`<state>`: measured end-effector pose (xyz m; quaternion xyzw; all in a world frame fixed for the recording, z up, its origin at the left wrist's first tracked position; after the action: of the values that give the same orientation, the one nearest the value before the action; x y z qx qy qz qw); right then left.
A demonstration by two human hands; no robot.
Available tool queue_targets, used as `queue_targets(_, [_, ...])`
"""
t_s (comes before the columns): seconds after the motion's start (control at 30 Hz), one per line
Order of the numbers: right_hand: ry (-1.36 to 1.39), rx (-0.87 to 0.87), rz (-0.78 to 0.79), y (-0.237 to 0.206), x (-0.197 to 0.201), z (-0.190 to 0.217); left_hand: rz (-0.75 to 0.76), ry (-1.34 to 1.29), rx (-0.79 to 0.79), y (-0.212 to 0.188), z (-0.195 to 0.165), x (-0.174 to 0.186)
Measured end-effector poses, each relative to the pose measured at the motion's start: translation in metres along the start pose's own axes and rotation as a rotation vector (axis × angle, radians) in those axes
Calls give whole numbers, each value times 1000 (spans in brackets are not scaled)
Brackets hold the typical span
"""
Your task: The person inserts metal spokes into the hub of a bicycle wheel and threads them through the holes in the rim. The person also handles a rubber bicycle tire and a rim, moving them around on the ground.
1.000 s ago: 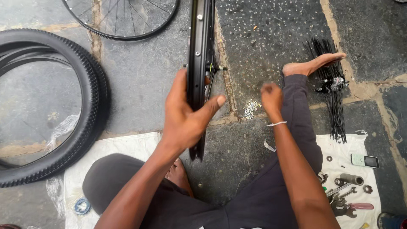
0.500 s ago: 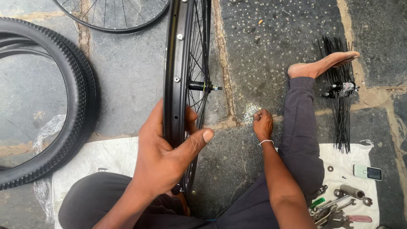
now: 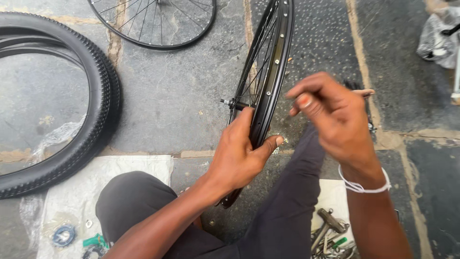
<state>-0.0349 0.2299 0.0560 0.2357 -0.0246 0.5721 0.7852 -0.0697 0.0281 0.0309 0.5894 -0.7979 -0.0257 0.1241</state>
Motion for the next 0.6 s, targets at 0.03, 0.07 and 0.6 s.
queue_targets(0.03, [-108,39,85,-1,-8,29,8,-21,-1,-1,0,-1])
queue_targets(0.07, [-214,77,172,-1,-19,51,11,-44,-15,-2,1,-2])
queue_targets(0.6, [-351,-45,240,13,-55,76,72,-67,20,1,10,0])
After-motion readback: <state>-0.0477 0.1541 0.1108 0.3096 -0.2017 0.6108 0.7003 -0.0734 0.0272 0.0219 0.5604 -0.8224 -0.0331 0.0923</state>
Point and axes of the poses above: each hand's wrist, its own y-axis towards the middle knuckle, its own x-axis out of the back of the hand, z = x × y, the point moved 2 cm from there along y, towards the middle knuckle, and after that the axes turned 11 degrees about -z, right-handed, at the moved point
